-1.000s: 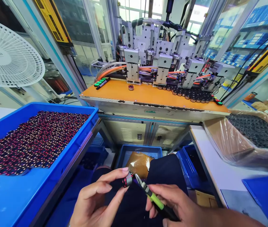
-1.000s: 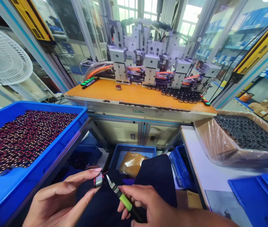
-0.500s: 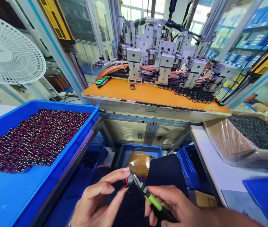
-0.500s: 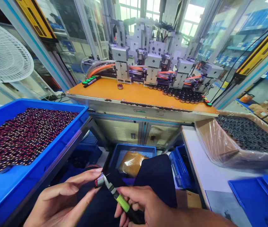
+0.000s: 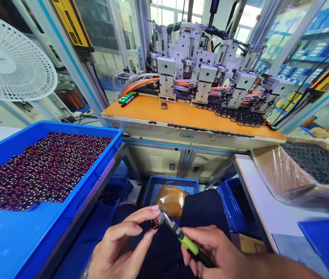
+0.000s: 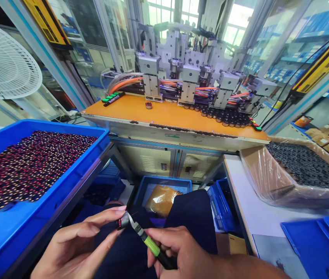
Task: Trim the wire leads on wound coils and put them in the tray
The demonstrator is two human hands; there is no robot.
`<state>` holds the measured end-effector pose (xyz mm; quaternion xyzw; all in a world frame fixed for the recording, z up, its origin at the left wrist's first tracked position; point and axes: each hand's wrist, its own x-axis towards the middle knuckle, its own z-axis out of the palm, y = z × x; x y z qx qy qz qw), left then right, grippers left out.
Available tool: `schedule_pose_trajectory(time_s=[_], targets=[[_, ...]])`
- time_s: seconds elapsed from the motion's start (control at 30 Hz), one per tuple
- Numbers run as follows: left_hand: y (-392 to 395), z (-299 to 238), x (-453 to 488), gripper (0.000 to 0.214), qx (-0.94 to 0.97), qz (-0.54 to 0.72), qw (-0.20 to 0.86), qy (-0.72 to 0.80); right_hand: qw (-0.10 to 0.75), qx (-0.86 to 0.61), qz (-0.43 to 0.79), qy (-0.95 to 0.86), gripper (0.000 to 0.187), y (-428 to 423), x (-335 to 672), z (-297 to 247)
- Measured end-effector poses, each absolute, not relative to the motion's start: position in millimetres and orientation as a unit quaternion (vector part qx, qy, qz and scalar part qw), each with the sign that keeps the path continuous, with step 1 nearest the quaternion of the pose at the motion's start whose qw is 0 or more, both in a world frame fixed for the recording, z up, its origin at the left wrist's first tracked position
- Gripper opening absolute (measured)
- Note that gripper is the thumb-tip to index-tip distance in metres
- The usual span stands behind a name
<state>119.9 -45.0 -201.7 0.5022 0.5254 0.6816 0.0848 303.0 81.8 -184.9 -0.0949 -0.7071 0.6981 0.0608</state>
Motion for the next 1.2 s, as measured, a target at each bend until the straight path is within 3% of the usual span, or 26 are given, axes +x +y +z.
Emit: schedule_pose_trajectory(time_s=[0.27,0.33,0.4,0.53,0.57,0.63,0.8,0.97,1.07,1.2], targets=[[-42,-209,113,0.04,0.438,0.697,0.14,0.55,0.089,-0.151,0.621,-0.764,0.037,91,300,-174],[-38,-216,106,0.026,0.389,0.709,0.208,0.55,0.1,-0.146,0.521,-0.835,0.039,103,296,-165],[-31,-223,102,0.016,0.307,0.726,0.296,0.54,0.144,-0.139,0.41,-0.89,0.052,125,286,-151],[-20,-227,108,0.033,0.156,0.749,0.393,0.51,0.231,-0.19,0.144,-0.943,0.066,202,238,-111],[-20,-225,111,0.034,0.135,0.757,0.394,0.504,0.228,-0.226,0.07,-0.945,0.066,224,223,-101],[-26,-219,116,0.035,0.11,0.765,0.386,0.503,0.231,-0.256,0.032,-0.938,0.066,264,191,-85],[-73,-203,95,0.038,0.088,0.734,0.362,0.568,0.191,-0.32,0.013,-0.928,0.049,319,135,-81],[-146,-193,32,0.046,0.04,0.68,0.266,0.682,0.165,-0.362,-0.001,-0.917,0.05,346,118,-99],[-174,-194,-12,0.059,0.049,0.605,0.181,0.774,0.159,-0.376,-0.016,-0.913,0.047,355,117,-105],[-179,-210,-65,0.056,0.098,0.488,0.134,0.857,0.152,-0.382,-0.036,-0.911,0.046,358,116,-107]])
